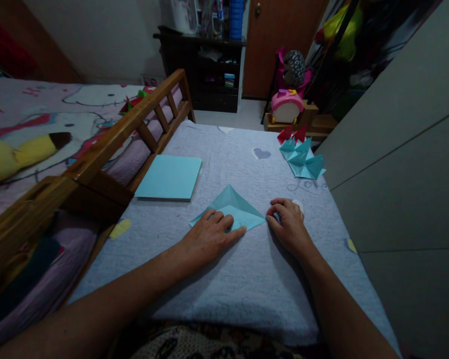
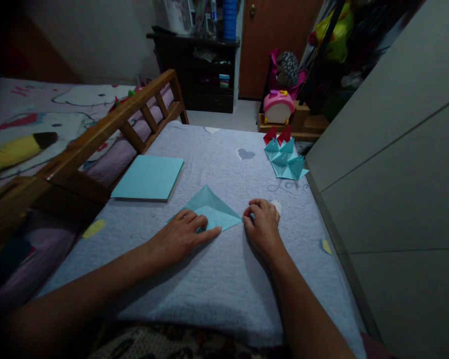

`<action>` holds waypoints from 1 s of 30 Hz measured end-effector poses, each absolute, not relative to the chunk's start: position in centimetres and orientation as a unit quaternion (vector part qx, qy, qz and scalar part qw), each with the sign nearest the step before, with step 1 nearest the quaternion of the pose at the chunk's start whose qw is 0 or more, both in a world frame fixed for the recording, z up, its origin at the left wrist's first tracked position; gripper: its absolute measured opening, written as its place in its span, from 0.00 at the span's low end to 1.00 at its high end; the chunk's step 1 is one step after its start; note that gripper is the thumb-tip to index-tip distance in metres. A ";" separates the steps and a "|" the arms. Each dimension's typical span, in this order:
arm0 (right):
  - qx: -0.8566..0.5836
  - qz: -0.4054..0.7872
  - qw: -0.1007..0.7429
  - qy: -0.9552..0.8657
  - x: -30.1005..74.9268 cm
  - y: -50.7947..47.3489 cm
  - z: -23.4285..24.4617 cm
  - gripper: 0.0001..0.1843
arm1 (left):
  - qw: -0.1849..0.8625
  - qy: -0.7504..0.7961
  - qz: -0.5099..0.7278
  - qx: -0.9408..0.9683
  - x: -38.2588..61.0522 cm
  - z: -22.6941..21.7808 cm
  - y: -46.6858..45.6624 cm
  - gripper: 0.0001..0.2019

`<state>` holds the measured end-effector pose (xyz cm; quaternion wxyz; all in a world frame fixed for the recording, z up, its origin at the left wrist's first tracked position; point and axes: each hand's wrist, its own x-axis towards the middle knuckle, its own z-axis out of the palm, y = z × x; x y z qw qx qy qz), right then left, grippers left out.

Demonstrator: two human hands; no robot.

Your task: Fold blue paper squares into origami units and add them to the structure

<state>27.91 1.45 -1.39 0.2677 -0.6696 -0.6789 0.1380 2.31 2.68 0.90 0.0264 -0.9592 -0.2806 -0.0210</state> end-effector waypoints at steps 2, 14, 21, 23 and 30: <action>-0.658 0.146 0.284 -0.682 28.3 1.4 -1.3 0.06 | 0.028 -0.282 -0.020 -0.959 2.3 0.9 2.7 0.21; -0.619 0.070 0.189 -0.759 24.5 0.5 -1.0 0.30 | 0.035 -0.280 -0.020 -0.959 2.4 0.9 2.5 0.20; -0.623 0.072 0.157 -0.763 24.4 0.5 -0.7 0.36 | 0.026 -0.268 -0.031 -0.963 1.2 0.9 2.2 0.19; -0.619 0.060 0.164 -0.766 24.3 0.4 -0.6 0.36 | 0.030 -0.270 -0.036 -0.962 0.5 1.0 1.8 0.19; -0.560 0.028 0.175 -0.809 23.3 -0.2 0.3 0.09 | 0.047 -0.297 -0.048 -0.952 -1.2 1.2 -0.1 0.20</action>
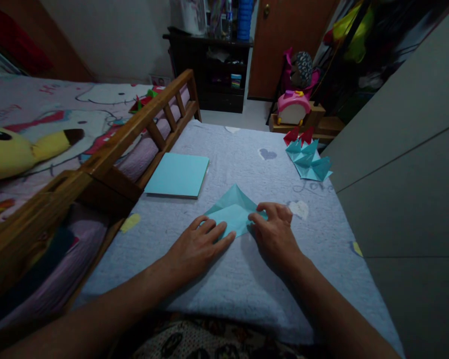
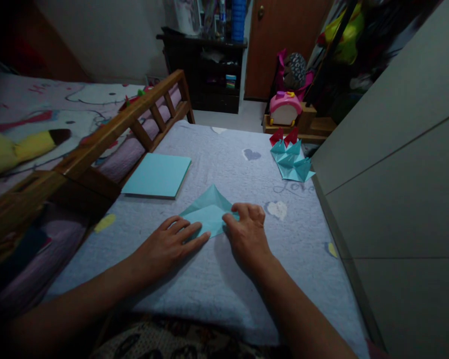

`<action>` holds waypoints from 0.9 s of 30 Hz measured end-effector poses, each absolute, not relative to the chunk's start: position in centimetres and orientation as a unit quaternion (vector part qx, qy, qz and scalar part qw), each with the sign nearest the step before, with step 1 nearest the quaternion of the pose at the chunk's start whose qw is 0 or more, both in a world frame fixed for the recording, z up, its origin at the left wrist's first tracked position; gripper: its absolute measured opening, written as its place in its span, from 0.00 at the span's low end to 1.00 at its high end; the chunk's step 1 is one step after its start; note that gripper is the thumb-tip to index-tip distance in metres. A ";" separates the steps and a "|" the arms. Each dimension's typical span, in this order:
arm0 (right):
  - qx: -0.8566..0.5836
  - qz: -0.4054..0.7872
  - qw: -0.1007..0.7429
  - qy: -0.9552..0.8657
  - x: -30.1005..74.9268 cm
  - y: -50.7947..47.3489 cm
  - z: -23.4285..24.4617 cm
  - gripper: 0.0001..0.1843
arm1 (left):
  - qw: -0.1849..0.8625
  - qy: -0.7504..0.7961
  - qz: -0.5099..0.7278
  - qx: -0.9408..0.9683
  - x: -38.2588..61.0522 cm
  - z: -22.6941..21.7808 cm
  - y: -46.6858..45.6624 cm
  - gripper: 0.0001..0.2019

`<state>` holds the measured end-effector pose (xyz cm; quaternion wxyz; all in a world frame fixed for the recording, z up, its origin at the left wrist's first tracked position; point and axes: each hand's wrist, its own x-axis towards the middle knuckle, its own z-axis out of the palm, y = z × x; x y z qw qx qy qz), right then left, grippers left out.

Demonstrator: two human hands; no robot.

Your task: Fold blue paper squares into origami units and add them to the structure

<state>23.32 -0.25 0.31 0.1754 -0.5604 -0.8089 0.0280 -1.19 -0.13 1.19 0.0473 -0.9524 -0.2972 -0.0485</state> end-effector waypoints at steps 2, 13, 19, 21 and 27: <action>-0.526 0.048 0.153 -0.835 23.1 -0.3 0.4 0.08 | 0.053 -0.301 -0.053 -0.951 -1.5 1.0 -0.7 0.20; -0.528 0.094 0.145 -0.832 22.5 -0.1 0.9 0.06 | 0.058 -0.301 -0.048 -0.951 -2.3 0.7 -1.5 0.20; -0.535 0.077 0.097 -0.836 22.1 0.2 1.5 0.05 | 0.059 -0.298 -0.049 -0.951 -2.3 0.8 -1.4 0.19; -0.536 0.067 0.091 -0.836 22.0 0.2 1.4 0.04 | 0.058 -0.300 -0.047 -0.951 -2.3 0.6 -1.5 0.19; -0.548 0.061 0.095 -0.829 21.9 0.0 1.0 0.04 | 0.045 -0.304 -0.053 -0.950 -2.5 0.3 -1.5 0.19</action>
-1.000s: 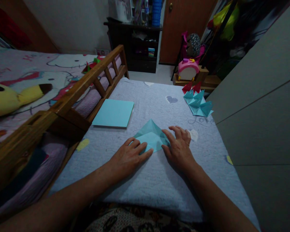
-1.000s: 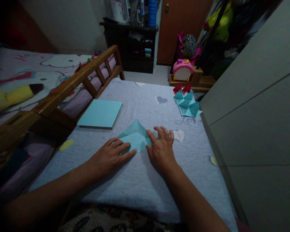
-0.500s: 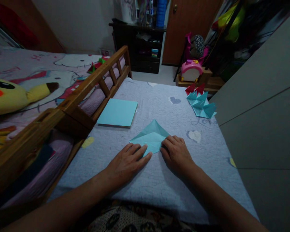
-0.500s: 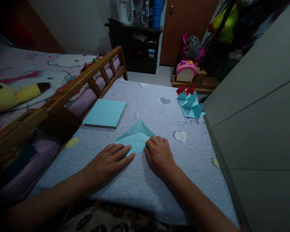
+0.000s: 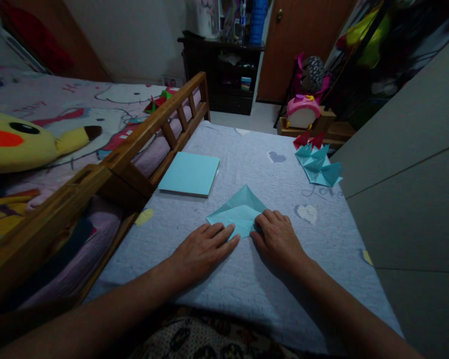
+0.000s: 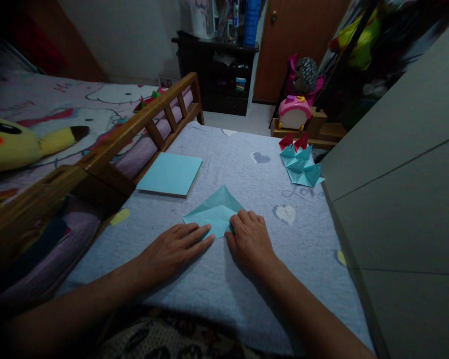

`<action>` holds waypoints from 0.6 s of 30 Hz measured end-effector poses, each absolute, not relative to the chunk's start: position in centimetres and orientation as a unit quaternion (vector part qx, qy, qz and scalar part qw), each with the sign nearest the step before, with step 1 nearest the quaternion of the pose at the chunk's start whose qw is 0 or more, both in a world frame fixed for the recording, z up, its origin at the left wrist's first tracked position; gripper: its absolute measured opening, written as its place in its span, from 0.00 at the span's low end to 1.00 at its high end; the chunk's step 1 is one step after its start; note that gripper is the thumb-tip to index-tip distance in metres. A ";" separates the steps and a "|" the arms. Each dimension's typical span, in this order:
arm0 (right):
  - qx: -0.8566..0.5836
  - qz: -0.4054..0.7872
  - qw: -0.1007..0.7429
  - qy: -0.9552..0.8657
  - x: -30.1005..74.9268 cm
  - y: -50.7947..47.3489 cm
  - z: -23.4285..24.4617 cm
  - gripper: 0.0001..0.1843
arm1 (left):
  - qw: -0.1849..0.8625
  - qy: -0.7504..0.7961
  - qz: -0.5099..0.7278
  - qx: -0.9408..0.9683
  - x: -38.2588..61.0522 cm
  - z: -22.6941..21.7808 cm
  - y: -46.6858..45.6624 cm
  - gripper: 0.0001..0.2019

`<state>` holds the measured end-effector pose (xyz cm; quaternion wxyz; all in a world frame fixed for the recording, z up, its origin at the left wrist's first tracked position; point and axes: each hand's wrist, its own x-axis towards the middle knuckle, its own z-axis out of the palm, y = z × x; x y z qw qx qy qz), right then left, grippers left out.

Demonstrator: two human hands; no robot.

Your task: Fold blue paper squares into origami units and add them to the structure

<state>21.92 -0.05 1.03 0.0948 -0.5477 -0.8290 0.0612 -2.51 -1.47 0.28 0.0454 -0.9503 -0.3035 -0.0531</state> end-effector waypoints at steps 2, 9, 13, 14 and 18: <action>-0.550 0.063 0.096 -0.827 21.8 -0.1 1.0 0.04 | 0.039 -0.305 -0.047 -0.950 -2.5 0.3 -1.5 0.21; -0.578 0.040 0.112 -0.807 20.8 -0.5 1.0 0.08 | 0.034 -0.301 -0.038 -0.952 -2.6 0.0 -1.6 0.23; -0.598 0.033 0.117 -0.793 20.2 -0.6 1.0 0.14 | 0.036 -0.297 -0.053 -0.953 -2.8 0.0 -1.5 0.21; -0.600 0.034 0.117 -0.790 20.2 -0.7 1.0 0.14 | 0.037 -0.293 -0.063 -0.953 -2.9 0.1 -1.5 0.20; -0.609 0.043 0.118 -0.783 20.8 -0.6 1.0 0.15 | 0.030 -0.280 -0.093 -0.955 -3.6 0.3 -1.5 0.18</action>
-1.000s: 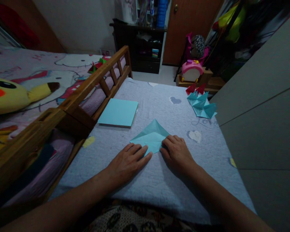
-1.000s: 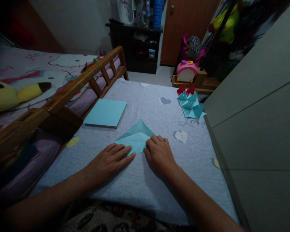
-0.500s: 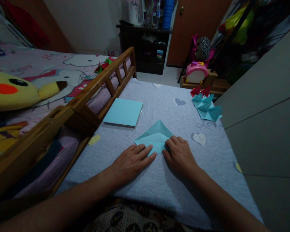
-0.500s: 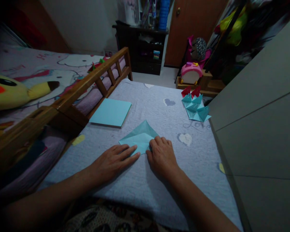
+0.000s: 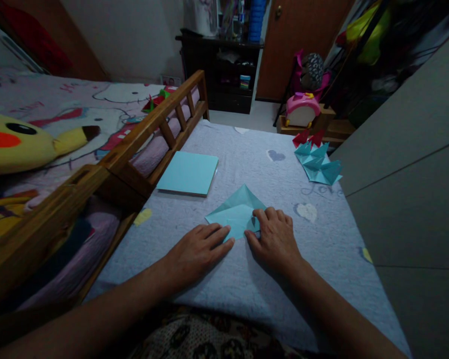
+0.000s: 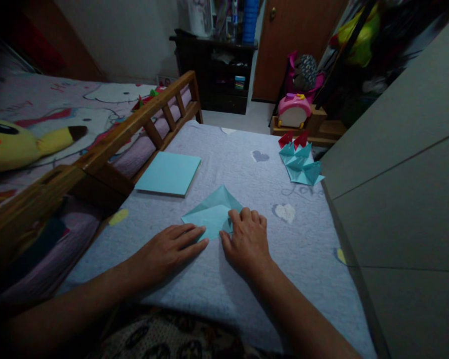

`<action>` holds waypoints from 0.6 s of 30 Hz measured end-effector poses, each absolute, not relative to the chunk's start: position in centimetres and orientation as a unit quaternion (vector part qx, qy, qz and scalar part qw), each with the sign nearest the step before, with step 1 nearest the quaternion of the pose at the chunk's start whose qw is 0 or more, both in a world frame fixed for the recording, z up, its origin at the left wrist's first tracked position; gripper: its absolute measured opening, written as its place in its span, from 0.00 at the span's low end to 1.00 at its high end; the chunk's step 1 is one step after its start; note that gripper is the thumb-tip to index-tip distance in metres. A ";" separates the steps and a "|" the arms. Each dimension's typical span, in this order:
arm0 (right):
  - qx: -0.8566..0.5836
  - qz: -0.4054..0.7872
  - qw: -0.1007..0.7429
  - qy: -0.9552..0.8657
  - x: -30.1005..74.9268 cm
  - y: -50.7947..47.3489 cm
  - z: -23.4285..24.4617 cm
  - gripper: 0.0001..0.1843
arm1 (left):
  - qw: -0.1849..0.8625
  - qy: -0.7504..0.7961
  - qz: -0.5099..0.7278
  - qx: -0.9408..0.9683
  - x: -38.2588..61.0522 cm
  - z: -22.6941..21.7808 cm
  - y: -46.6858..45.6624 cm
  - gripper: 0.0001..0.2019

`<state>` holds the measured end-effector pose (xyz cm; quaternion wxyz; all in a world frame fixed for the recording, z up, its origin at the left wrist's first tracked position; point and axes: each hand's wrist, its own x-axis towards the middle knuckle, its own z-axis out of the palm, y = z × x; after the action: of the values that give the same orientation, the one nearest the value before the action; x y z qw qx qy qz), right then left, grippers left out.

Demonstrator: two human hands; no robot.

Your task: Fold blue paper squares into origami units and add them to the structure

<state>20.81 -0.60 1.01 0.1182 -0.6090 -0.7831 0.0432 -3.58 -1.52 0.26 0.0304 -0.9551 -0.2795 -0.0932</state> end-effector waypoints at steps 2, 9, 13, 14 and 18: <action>-0.610 0.039 0.125 -0.781 21.5 -0.5 0.9 0.21 | 0.025 -0.273 -0.101 -0.956 -4.0 0.3 -1.5 0.17; -0.633 0.039 0.117 -0.764 24.3 0.0 0.4 0.34 | 0.005 -0.262 -0.115 -0.958 -5.1 0.1 -1.5 0.16; -0.645 0.034 0.107 -0.755 25.2 0.2 0.4 0.36 | 0.002 -0.259 -0.118 -0.959 -5.4 -0.2 -1.5 0.17; -0.650 0.032 0.105 -0.752 25.5 0.2 0.4 0.36 | 0.000 -0.260 -0.120 -0.958 -5.4 -0.3 -1.6 0.17; -0.672 0.029 0.092 -0.735 26.5 0.6 0.2 0.37 | -0.013 -0.261 -0.139 -0.955 -5.6 -0.9 -1.5 0.18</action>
<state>26.50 0.55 0.23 0.0915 -0.6717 -0.7345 0.0289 -5.65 -1.53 -0.88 -0.0129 -0.9552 -0.2607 -0.1393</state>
